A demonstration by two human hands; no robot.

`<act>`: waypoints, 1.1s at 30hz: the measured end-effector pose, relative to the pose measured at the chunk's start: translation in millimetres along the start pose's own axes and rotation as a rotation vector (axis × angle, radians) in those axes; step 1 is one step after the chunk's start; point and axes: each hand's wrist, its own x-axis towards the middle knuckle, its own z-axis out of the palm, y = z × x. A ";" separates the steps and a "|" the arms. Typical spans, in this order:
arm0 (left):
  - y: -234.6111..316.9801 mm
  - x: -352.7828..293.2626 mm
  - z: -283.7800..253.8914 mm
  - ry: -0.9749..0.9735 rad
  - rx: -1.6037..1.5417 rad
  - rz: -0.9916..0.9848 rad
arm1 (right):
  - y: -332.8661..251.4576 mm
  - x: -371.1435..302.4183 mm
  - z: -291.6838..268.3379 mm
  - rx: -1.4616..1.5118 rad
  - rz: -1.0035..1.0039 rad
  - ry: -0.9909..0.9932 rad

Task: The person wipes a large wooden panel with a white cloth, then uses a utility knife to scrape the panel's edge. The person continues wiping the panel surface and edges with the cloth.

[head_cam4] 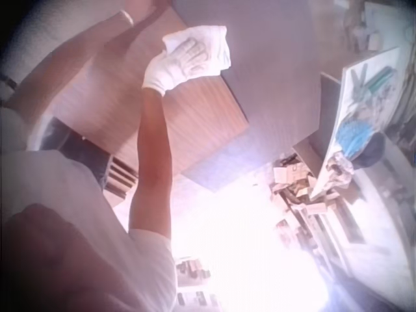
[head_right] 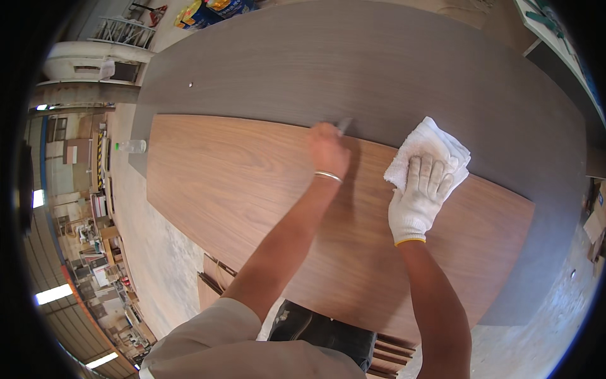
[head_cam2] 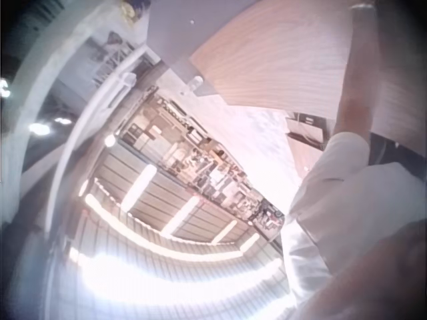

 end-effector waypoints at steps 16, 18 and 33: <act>-40.9 -11.3 -15.5 0.169 0.015 -0.108 | 153.5 -152.0 -7.7 0.124 -0.275 0.075; -10.3 -17.2 -2.0 0.112 0.056 -0.102 | 200.6 -216.6 -14.9 0.086 -0.254 0.055; 118.8 -59.0 50.4 -0.063 -0.047 0.070 | 270.9 -299.9 -15.2 0.035 -0.085 0.066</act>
